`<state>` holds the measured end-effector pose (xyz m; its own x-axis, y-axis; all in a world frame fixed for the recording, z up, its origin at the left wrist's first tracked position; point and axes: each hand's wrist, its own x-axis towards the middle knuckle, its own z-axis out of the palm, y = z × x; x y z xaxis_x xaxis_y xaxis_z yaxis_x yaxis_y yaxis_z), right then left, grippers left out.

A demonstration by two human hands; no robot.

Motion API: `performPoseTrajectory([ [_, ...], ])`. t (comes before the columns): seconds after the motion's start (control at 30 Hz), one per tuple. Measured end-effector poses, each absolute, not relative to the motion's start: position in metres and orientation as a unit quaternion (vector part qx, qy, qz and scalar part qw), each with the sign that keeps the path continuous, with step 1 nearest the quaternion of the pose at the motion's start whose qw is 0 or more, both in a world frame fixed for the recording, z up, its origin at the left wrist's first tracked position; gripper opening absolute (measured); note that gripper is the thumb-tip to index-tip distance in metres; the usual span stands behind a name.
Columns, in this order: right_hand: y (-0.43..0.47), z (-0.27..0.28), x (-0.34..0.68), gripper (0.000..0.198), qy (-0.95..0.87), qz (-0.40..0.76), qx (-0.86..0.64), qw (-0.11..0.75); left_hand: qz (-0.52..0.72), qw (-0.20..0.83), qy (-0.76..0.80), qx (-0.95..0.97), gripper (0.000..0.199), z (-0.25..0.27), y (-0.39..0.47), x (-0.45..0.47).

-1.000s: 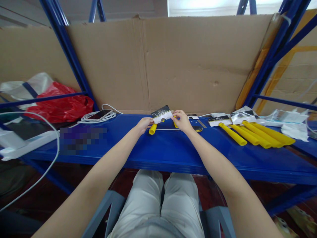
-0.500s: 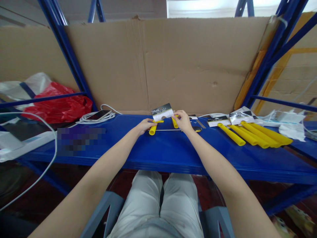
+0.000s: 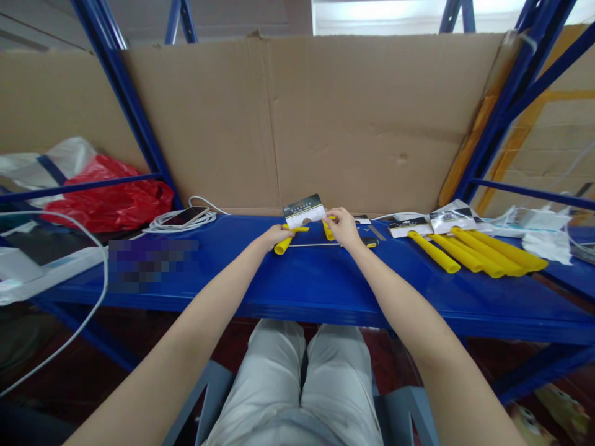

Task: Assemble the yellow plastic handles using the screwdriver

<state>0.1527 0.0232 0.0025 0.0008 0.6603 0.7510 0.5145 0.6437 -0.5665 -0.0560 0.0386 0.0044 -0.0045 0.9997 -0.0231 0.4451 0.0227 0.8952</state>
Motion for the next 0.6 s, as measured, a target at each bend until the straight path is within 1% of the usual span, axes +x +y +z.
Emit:
performPoseTrajectory([
  [0.17,0.021,0.004,0.154,0.032,-0.706,0.082,-0.419,0.565,0.380,0.367,0.633,0.566,0.015,0.010,0.038,-0.051],
  [0.33,0.021,0.004,0.154,0.033,-0.709,0.086,-0.419,0.561,0.392,0.378,0.655,0.524,0.026,0.011,0.045,-0.048],
  [0.43,0.021,0.005,0.155,0.035,-0.704,0.089,-0.418,0.568,0.405,0.321,0.667,0.537,0.028,0.004,0.053,-0.049],
  [0.5,0.021,0.005,0.157,0.036,-0.699,0.089,-0.419,0.572,0.401,0.275,0.666,0.566,0.025,-0.002,0.057,-0.052],
  [0.6,0.021,0.005,0.157,0.037,-0.698,0.088,-0.420,0.574,0.396,0.275,0.659,0.578,0.018,-0.009,0.060,-0.057],
])
